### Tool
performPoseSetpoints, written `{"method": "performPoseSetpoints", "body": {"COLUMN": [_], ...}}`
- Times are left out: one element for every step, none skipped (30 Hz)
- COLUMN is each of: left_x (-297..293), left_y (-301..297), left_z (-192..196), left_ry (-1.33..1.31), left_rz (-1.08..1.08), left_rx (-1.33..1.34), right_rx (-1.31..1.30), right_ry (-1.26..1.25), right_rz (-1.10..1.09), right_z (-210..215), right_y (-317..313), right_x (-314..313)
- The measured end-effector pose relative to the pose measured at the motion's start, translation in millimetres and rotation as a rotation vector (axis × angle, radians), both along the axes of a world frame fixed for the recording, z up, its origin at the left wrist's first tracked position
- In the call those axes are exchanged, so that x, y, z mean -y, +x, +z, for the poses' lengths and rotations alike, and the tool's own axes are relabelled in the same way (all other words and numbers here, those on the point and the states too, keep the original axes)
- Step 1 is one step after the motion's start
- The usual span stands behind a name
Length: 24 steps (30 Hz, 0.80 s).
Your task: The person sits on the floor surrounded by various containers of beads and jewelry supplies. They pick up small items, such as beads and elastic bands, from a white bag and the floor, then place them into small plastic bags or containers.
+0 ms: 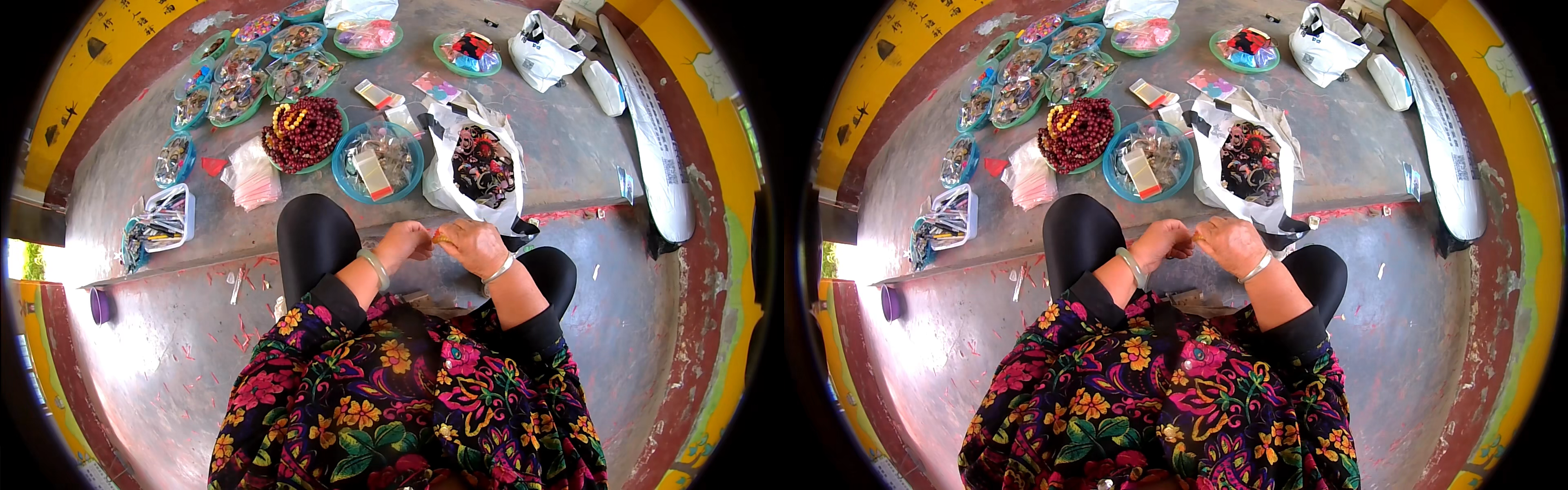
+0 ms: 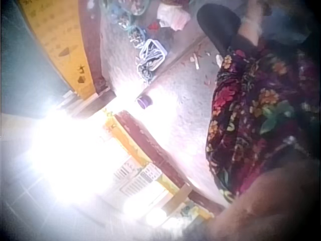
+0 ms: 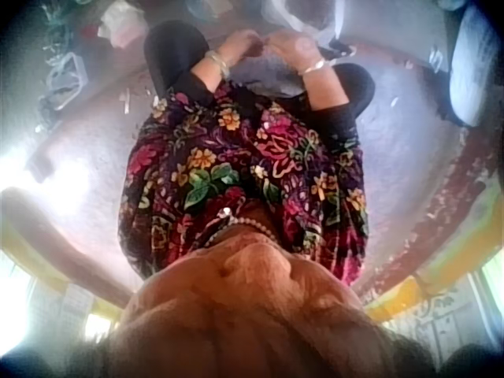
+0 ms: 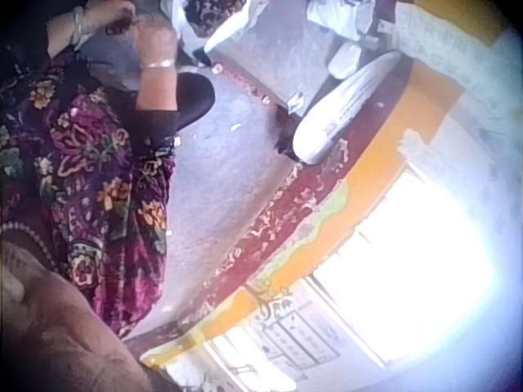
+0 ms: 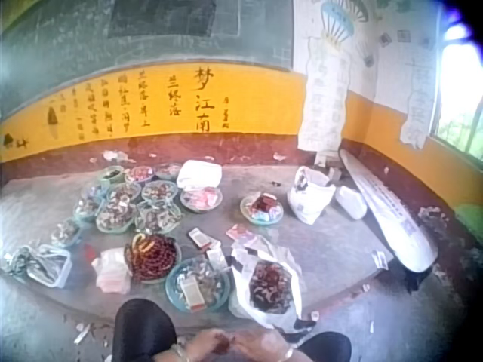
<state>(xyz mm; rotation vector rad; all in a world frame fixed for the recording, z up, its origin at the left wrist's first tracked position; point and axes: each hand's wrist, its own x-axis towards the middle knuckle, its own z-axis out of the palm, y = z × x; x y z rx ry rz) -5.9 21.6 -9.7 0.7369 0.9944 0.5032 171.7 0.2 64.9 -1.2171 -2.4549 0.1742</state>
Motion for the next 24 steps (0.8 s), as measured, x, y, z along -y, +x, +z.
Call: {"method": "performPoseSetpoints", "body": {"left_x": [-1, -2, -2, -2, -2, -1, -1, 0, 0, 1, 2, 2, 2, 2, 2, 3, 3, 3, 3, 3, 3, 3, 3, 3], "left_y": [-2, -3, -4, -4, -4, -4, -3, -2, -2, -2, -2, -2, -2, -2, -3, -3, -3, -2, -2, -2, -2, -1, -1, -1], "left_z": [0, 0, 1, 2, 4, 7, 11, 13, 12, 11, 10, 10, 11, 11, 10, 9, 9, 9, 9, 10, 10, 12, 12, 12], "left_ry": [-0.037, -0.074, -0.073, -0.072, -0.071, -0.077, -0.084, -0.09, -0.094, -0.098, -0.101, -0.103, -0.105, -0.107, -0.095, -0.083, -0.071, -0.069, -0.069, -0.068, -0.045, -0.021, 0.003, 0.002], "left_rz": [0.012, 0.025, 0.015, 0.006, -0.004, -0.028, -0.051, -0.074, -0.085, -0.094, -0.104, -0.083, -0.061, -0.04, -0.008, 0.021, 0.05, 0.052, 0.057, 0.061, 0.068, 0.073, 0.078, 0.086], "left_rx": [0.032, 0.064, 0.062, 0.059, 0.057, 0.051, 0.044, 0.038, 0.049, 0.06, 0.071, 0.07, 0.067, 0.064, 0.069, 0.074, 0.079, 0.085, 0.091, 0.096, 0.102, 0.108, 0.114, 0.105], "right_rx": [-0.035, -0.071, -0.106, -0.122, -0.137, -0.153, -0.106, -0.059, -0.012, -0.024, -0.037, -0.049, -0.085, -0.12, -0.156, -0.151, -0.147, -0.142, -0.159, -0.175, -0.192, -0.217, -0.241, -0.266], "right_ry": [-0.017, -0.033, -0.05, -0.064, -0.079, -0.093, -0.102, -0.112, -0.121, -0.131, -0.141, -0.151, -0.159, -0.166, -0.173, -0.204, -0.234, -0.264, -0.294, -0.324, -0.354, -0.32, -0.286, -0.252], "right_rz": [-0.007, -0.015, -0.022, -0.021, -0.019, -0.018, -0.026, -0.033, -0.041, -0.046, -0.051, -0.056, -0.075, -0.094, -0.113, -0.114, -0.116, -0.117, -0.133, -0.148, -0.164, -0.154, -0.144, -0.133], "right_z": [0, 0, -1, -4, -7, -9, -8, -7, -6, -6, -6, -7, -8, -9, -11, -15, -21, -24, -20, -12, -8, -9, -10, -11], "right_y": [0, 0, 0, 2, 4, 6, 6, 6, 6, 5, 5, 5, 5, 5, 4, 6, 9, 11, 10, 8, 7, 7, 7, 7], "right_x": [0, 0, 0, -1, -2, -3, -3, -3, -2, -2, -2, -2, -1, -1, -1, -2, -4, -5, -5, -4, -4, -4, -4, -5]}}
